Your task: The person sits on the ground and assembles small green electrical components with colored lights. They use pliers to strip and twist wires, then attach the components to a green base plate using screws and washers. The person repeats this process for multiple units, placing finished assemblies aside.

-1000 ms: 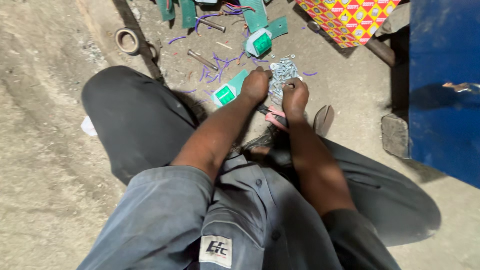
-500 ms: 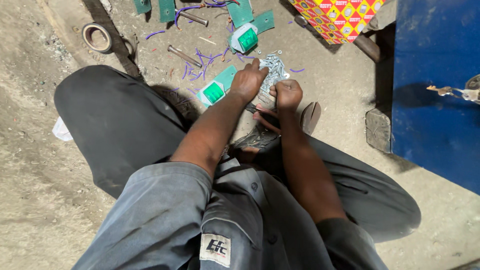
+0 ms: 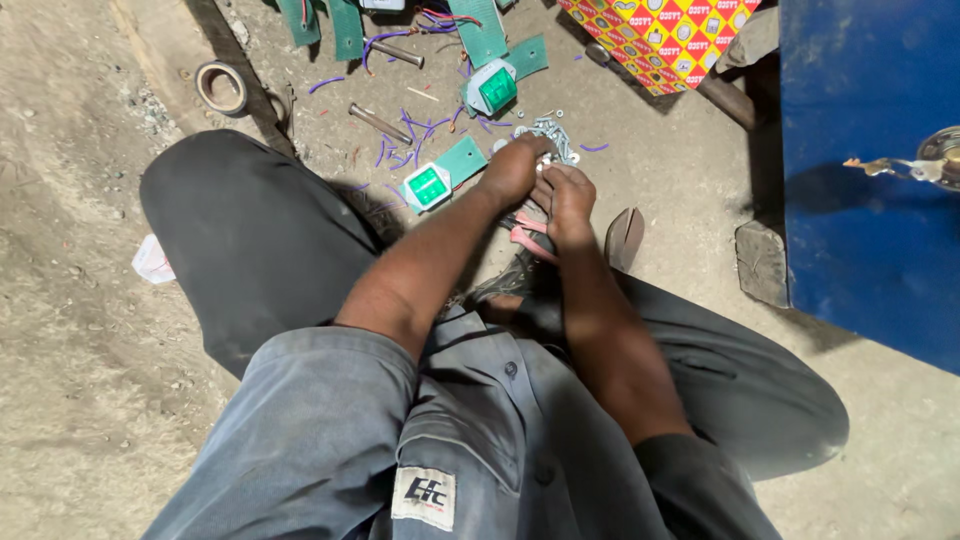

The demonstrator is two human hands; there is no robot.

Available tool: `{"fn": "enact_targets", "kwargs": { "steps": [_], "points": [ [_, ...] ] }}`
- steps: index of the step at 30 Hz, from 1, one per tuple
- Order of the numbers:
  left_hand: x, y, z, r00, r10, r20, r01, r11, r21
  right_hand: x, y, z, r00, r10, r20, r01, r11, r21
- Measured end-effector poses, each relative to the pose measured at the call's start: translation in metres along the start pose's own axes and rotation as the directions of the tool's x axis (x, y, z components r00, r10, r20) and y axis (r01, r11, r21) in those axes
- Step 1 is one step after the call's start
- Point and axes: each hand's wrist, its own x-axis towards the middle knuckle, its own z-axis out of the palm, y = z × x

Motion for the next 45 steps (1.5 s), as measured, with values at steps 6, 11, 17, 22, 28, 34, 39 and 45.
{"fn": "enact_targets", "kwargs": {
  "steps": [6, 11, 17, 22, 28, 34, 39, 45],
  "points": [
    [0.0, 0.006, -0.007, 0.985, -0.09, -0.147, 0.083, 0.995, -0.056, -0.003, -0.008, 0.01, 0.998, 0.066, -0.014, -0.067, 0.997, -0.036],
    [-0.001, -0.002, -0.009, 0.956, -0.184, -0.227, 0.156, 0.979, -0.134, -0.001, -0.007, 0.015, 0.998, 0.029, 0.056, -0.027, 0.999, -0.023],
    [-0.011, -0.032, -0.018, 0.997, -0.058, -0.052, 0.047, 0.98, -0.194, -0.002, 0.003, 0.015, 0.993, 0.014, 0.115, -0.005, 0.997, -0.08],
    [-0.008, -0.039, -0.028, 0.971, -0.184, 0.153, 0.231, 0.889, -0.396, -0.002, 0.0, 0.019, 0.99, -0.016, 0.141, 0.035, 0.99, -0.138],
    [-0.006, -0.036, -0.025, 0.99, -0.135, 0.024, 0.137, 0.958, -0.253, 0.0, 0.004, 0.018, 0.964, -0.007, 0.264, 0.06, 0.979, -0.195],
    [0.004, -0.059, -0.06, 0.952, -0.258, -0.162, 0.174, 0.898, -0.405, 0.029, 0.013, 0.003, 0.989, -0.146, -0.019, 0.136, 0.957, -0.255],
    [0.012, -0.072, -0.096, 0.898, -0.439, -0.012, 0.42, 0.867, -0.266, 0.031, 0.021, 0.012, 0.979, -0.198, -0.037, 0.154, 0.852, -0.5],
    [-0.004, -0.075, -0.09, 0.881, -0.464, 0.094, 0.458, 0.885, 0.077, 0.008, 0.056, 0.076, 0.98, -0.118, 0.162, 0.189, 0.816, -0.546]
  ]
}}
